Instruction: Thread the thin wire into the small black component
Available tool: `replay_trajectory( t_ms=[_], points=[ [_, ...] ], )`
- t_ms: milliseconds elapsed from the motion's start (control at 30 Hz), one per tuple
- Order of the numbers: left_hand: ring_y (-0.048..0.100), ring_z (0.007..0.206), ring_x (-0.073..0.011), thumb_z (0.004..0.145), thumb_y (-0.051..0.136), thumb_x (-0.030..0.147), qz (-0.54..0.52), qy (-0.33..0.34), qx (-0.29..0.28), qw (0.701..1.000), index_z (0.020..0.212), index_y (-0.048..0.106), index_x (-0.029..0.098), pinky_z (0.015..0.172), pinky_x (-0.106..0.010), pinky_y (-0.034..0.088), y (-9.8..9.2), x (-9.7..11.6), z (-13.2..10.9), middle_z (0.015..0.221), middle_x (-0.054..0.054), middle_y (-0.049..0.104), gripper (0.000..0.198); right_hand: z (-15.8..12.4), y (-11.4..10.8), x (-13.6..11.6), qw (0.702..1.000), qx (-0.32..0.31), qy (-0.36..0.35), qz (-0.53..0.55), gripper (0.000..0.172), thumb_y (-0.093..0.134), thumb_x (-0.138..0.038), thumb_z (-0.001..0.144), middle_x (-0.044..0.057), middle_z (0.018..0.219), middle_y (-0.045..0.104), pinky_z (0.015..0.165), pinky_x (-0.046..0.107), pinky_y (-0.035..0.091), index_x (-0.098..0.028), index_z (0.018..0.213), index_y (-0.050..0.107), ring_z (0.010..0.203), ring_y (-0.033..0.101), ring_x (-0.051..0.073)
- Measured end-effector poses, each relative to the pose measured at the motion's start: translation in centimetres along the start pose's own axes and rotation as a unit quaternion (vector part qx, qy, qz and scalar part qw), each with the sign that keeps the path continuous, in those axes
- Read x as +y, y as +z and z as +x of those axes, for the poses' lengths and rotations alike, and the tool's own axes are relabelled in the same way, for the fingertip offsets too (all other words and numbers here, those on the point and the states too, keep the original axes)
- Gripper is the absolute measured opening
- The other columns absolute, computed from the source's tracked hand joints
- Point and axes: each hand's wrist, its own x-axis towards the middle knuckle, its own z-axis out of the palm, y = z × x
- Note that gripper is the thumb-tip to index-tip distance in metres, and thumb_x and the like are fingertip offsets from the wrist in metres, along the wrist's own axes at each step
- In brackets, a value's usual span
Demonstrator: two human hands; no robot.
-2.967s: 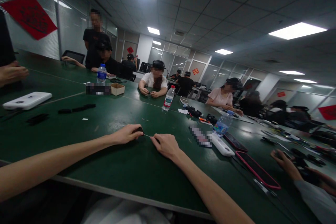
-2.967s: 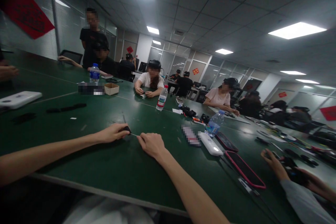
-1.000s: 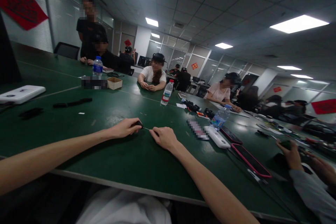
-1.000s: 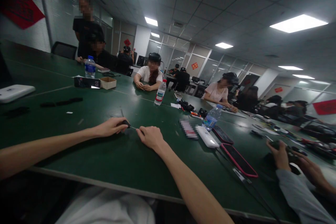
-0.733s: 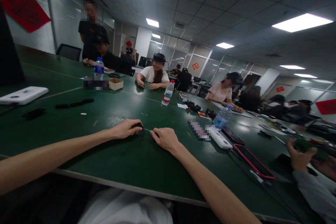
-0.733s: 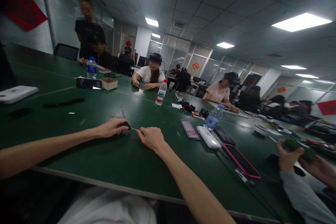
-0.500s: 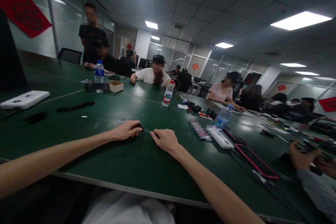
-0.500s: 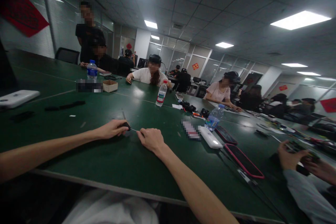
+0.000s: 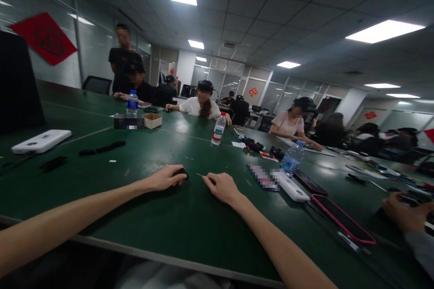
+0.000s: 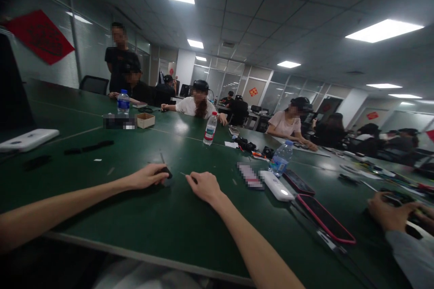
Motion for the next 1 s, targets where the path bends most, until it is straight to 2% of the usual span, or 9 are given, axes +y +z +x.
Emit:
replay_trajectory(
  t_ms=[133, 233, 400, 600, 1000],
  points=[
    [0.056, 0.061, -0.0150, 0.090, 0.044, 0.057, -0.009, 0.005, -0.004, 1.000, 0.087, 0.056, 0.018, 0.058, -0.026, 0.043, 0.1, -0.1, 0.0, 0.074, -0.001, 0.062, 0.041, 0.2, 0.3, -1.4, 0.998, -0.021, -0.012, -0.058, 0.047, 0.032, -0.050, 0.100, 0.004, 0.084, 0.072, 0.068, 0.023, 0.042, -0.023, 0.090, 0.069, 0.075, 0.066, 0.017],
    [0.055, 0.061, -0.0149, 0.089, 0.044, 0.058, -0.014, 0.006, 0.001, 1.000, 0.087, 0.056, 0.018, 0.059, -0.026, 0.043, 0.2, -0.1, 0.0, 0.074, -0.001, 0.061, 0.042, 0.2, -0.3, -1.9, 0.997, -0.023, -0.014, -0.068, 0.048, 0.031, -0.049, 0.100, 0.004, 0.085, 0.073, 0.070, 0.024, 0.043, -0.023, 0.090, 0.069, 0.075, 0.066, 0.017],
    [0.055, 0.059, -0.0146, 0.090, 0.043, 0.056, -0.017, 0.006, 0.008, 1.000, 0.084, 0.054, 0.018, 0.058, -0.026, 0.043, 0.1, 0.3, -0.2, 0.072, 0.000, 0.060, 0.040, -0.1, -1.0, -1.8, 0.997, -0.025, -0.020, -0.069, 0.048, 0.030, -0.048, 0.100, 0.004, 0.083, 0.072, 0.065, 0.023, 0.042, -0.023, 0.090, 0.069, 0.070, 0.065, 0.016],
    [0.055, 0.059, -0.0149, 0.090, 0.043, 0.057, -0.005, 0.005, 0.008, 1.000, 0.083, 0.055, 0.018, 0.058, -0.026, 0.042, 0.0, 0.9, -0.3, 0.070, 0.000, 0.058, 0.041, -0.1, -0.9, -2.0, 0.996, -0.034, -0.035, -0.076, 0.047, 0.031, -0.048, 0.100, 0.004, 0.082, 0.071, 0.067, 0.023, 0.041, -0.022, 0.089, 0.069, 0.070, 0.064, 0.015],
    [0.055, 0.060, -0.0146, 0.091, 0.045, 0.053, -0.004, 0.005, 0.009, 1.000, 0.086, 0.055, 0.018, 0.059, -0.026, 0.043, 0.0, 0.6, -0.2, 0.072, 0.000, 0.060, 0.036, -0.3, -0.8, -2.0, 0.994, -0.037, -0.044, -0.096, 0.049, 0.027, -0.048, 0.101, 0.004, 0.083, 0.072, 0.065, 0.023, 0.041, -0.022, 0.090, 0.068, 0.069, 0.064, 0.015]
  ],
)
